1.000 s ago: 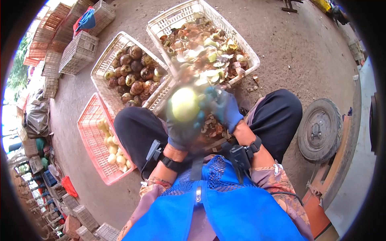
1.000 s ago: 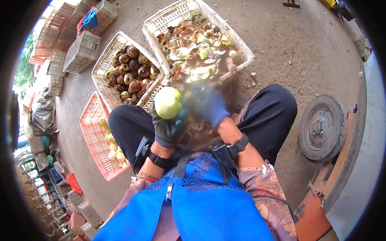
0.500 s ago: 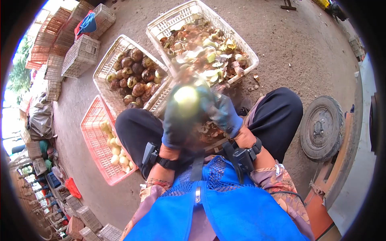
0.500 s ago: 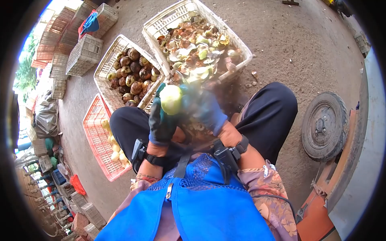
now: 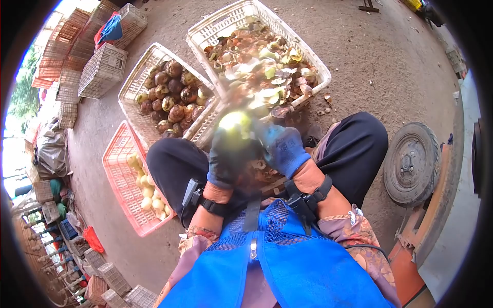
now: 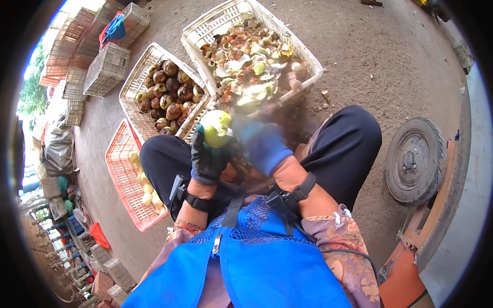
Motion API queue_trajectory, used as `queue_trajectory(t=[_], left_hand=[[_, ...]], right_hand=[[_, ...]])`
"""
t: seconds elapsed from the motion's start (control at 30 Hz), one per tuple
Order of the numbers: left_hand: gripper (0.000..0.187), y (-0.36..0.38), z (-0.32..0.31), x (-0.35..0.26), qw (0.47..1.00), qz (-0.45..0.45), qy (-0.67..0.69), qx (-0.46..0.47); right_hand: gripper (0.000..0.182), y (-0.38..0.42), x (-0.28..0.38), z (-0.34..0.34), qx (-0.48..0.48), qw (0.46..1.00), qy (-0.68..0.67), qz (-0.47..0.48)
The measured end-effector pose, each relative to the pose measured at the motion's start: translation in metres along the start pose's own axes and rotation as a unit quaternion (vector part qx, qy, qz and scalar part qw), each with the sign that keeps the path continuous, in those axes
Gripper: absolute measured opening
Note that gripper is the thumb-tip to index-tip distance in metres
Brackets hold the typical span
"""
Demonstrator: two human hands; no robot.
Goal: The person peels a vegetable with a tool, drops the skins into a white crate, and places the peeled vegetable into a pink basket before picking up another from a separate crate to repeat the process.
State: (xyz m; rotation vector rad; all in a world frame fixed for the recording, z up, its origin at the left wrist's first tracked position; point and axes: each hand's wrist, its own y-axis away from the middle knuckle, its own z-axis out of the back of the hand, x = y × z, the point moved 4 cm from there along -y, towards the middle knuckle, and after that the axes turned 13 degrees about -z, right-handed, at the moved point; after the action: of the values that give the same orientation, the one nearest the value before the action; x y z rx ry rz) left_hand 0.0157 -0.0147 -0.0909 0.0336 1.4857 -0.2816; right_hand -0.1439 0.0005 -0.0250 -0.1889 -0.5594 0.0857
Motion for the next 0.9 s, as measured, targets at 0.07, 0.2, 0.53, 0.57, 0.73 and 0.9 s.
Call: queue_trajectory(t=[0.07,0.2,0.53,0.57,0.73,0.9], left_hand=[[0.062,-0.002,0.006,0.002,1.000,0.028,-0.001,0.004],[0.063,-0.004,0.012,0.004,0.996,0.022,0.066,0.053],[0.020,-0.006,-0.013,-0.034,0.932,0.071,0.321,-0.152],[0.020,-0.006,-0.009,-0.033,0.932,0.071,0.321,-0.152],[0.066,-0.007,-0.004,-0.015,0.985,0.039,0.156,-0.065],[0.064,-0.008,-0.001,-0.019,0.995,0.052,0.082,-0.002]], right_hand=[[0.048,0.001,-0.002,-0.005,0.048,0.998,0.042,-0.004],[0.041,0.003,0.002,-0.009,0.010,0.996,0.091,0.019],[0.028,-0.017,-0.001,0.007,0.119,0.985,0.046,-0.117],[0.027,-0.019,-0.008,0.008,0.176,0.966,0.082,-0.168],[0.025,-0.009,-0.034,-0.011,0.137,0.914,-0.287,-0.252],[0.043,-0.001,-0.002,0.003,0.085,0.992,-0.095,-0.019]])
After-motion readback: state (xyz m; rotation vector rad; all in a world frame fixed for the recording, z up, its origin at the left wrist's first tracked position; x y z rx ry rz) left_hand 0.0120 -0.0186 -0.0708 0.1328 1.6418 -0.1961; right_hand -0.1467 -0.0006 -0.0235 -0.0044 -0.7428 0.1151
